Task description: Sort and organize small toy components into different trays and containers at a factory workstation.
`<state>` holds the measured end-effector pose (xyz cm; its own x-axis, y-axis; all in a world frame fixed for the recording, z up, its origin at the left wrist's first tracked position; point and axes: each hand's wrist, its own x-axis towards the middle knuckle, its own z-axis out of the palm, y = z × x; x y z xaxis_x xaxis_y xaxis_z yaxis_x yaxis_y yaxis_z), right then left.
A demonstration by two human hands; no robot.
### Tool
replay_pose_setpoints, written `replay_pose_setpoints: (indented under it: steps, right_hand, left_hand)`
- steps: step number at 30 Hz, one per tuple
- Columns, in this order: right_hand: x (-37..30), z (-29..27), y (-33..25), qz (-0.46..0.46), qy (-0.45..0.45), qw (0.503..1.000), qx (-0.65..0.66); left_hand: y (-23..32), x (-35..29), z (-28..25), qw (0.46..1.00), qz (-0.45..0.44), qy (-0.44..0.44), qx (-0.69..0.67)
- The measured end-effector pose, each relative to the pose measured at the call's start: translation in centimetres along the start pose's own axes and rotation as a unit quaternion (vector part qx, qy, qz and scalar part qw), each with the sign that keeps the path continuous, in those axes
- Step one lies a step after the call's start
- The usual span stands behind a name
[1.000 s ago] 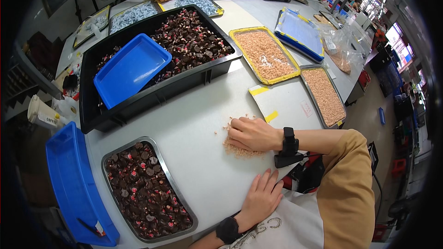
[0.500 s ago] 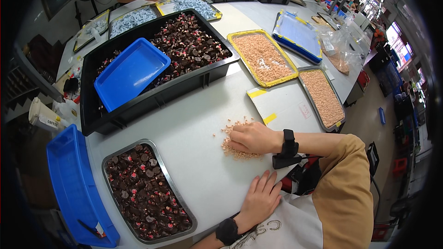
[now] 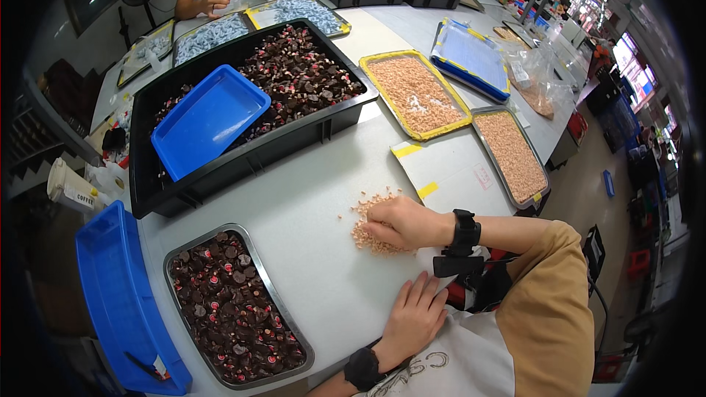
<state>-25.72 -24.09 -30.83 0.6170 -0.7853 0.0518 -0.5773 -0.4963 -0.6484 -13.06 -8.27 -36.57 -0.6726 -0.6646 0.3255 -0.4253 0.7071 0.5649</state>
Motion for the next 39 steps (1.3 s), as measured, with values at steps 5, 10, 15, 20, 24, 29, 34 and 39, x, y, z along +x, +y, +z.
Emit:
replay_pose_setpoints:
  steps: [5,10,15,20,24,29,34,39]
  right_hand:
    - [0.4,-1.0,-0.5,0.023,0.043,0.997,0.054]
    - [1.9,-6.3,0.5,0.053,0.143,0.988,0.037]
    - [5.5,-13.8,7.7,0.072,0.26,0.962,-0.046]
    - [6.2,-18.7,18.9,0.229,0.317,0.908,-0.151]
    - [6.7,-17.7,23.0,0.336,0.251,0.89,-0.181]
    - [6.7,-17.2,21.9,0.316,0.173,0.908,-0.214]
    - [6.0,-15.9,19.4,0.195,0.231,0.892,-0.337]
    - [5.8,-17.0,14.8,0.199,0.203,0.893,-0.349]
  left_hand:
    - [0.0,0.0,0.1,1.0,-0.002,-0.002,-0.001]
    - [0.0,-0.4,0.4,1.0,0.001,0.003,0.006]
    - [0.0,-0.2,0.0,1.0,-0.006,-0.006,0.007]
    - [0.3,0.1,0.2,1.0,-0.002,0.004,0.009]
    - [-0.1,0.0,0.0,1.0,-0.005,0.008,0.021]
    - [-0.1,0.0,0.1,1.0,-0.011,0.01,0.008]
    - [0.1,0.0,0.1,1.0,-0.005,0.004,0.013]
    - [0.1,0.0,0.2,1.0,-0.002,0.002,0.016]
